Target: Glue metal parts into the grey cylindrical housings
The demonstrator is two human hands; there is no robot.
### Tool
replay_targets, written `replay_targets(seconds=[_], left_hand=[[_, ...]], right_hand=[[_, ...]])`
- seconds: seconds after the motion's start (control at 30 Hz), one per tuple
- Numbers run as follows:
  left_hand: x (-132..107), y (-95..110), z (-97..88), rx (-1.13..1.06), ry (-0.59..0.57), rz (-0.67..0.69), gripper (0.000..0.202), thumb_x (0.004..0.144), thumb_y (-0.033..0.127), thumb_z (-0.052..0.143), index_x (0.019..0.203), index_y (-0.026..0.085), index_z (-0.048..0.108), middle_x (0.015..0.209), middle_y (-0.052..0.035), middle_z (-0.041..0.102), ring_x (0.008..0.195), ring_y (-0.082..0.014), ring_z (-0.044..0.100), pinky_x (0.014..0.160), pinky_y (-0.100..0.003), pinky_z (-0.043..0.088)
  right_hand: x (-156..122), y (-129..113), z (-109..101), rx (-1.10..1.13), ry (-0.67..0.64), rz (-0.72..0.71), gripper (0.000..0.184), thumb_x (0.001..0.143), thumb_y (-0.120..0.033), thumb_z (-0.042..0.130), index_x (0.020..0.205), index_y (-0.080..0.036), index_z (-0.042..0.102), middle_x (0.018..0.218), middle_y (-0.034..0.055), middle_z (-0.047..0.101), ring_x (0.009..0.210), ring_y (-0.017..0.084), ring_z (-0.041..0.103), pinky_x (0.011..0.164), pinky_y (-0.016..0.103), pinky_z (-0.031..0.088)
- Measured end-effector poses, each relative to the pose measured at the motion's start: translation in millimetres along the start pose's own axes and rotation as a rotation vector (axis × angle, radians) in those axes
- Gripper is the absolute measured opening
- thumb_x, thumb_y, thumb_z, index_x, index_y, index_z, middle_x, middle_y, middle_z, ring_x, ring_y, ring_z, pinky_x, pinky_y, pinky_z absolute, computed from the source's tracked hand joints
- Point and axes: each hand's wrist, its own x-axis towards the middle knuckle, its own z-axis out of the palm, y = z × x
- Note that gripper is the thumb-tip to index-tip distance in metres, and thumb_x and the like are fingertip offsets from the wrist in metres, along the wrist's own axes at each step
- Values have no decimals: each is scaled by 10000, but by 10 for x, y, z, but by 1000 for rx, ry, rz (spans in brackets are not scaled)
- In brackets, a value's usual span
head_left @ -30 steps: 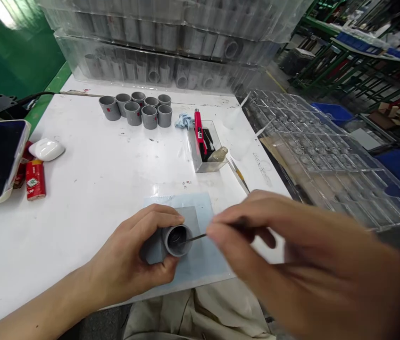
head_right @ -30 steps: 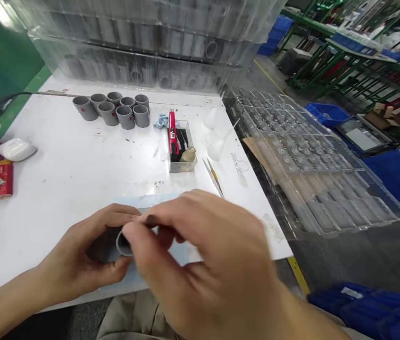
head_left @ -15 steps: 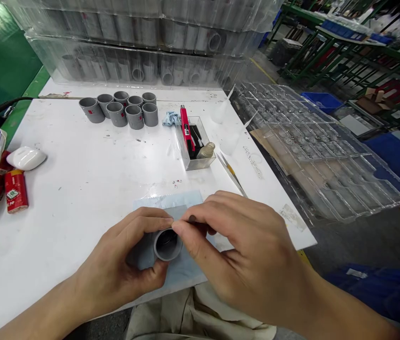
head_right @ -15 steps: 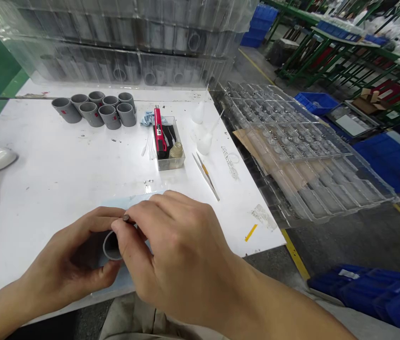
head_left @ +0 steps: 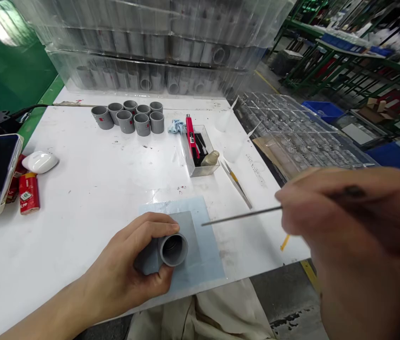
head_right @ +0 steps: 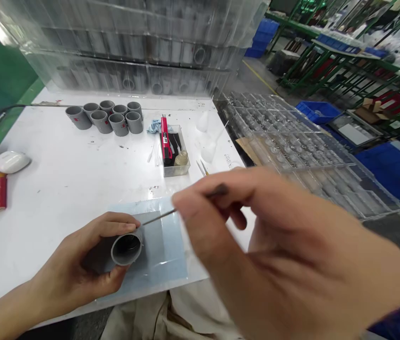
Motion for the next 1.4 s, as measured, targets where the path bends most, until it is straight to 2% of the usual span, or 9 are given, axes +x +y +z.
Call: replay_targets(seconds=[0.13,0.43,0.57,0.67,0.97,1.13,1.23,1.33,1.4], left_hand=[[0,-15,12,18,-1,-3,569,847,33,597,1324,336,536,1300,2,638,1209,-143,642,1007,-224,520],[-7,-28,6,54,-3,7,567,857,37,587,1327,345,511,1296,-9,646,1206,-173,655,995,-270,542],[-22,-40,24,49,1,-16,541,865,51,598,1318,337,518,1305,-17,646,1226,-190,648,1000,-297,547],[-15,-17,27,57,29,-45,506,879,75,607,1307,330,521,1286,-18,649,1218,-191,646,1013,-313,546],[53,226,-354,490,-79,-153,431,927,318,634,1344,384,546,1167,-10,680,1010,-261,696,837,-377,603],[3,243,-484,804,-211,4,534,907,248,652,1415,382,557,1147,-33,735,979,-316,717,786,-449,590],[-17,310,-438,886,-249,-15,565,880,124,581,1409,324,584,1108,-71,727,926,-324,711,768,-484,587],[-110,383,-473,853,-274,-109,544,934,137,538,1422,372,580,1163,-62,698,960,-299,705,791,-449,596],[-264,416,-613,762,-188,-174,461,981,238,574,1419,380,587,1239,-51,683,987,-270,715,737,-349,603]], right_hand=[[306,363,110,-13,226,-110,160,917,-262,764,779,-272,683,739,-9,638,607,271,572,562,389,400],[570,742,379,-198,86,-208,158,1030,-296,664,881,-241,667,818,7,680,675,265,653,663,354,497],[602,747,496,-344,-161,-145,138,993,-232,713,855,-218,710,764,4,698,688,282,681,616,345,438],[526,766,488,-364,-285,-80,95,990,-260,749,909,-211,754,691,-29,670,625,266,665,559,337,377],[17,1033,179,-263,-228,72,278,1000,-413,567,914,-212,739,738,2,669,638,282,667,576,364,410],[-40,1203,169,-319,-282,44,229,983,-344,541,951,-208,722,846,61,714,804,344,699,701,402,489],[-88,1297,206,-288,-254,47,244,975,-367,542,981,-201,721,863,72,718,822,356,699,731,419,505],[-146,1389,221,-237,-182,70,280,979,-404,550,1013,-193,731,880,72,723,779,353,698,717,428,502],[-173,1438,215,-213,-130,102,279,981,-421,579,1029,-199,742,881,58,722,718,337,689,704,426,492]])
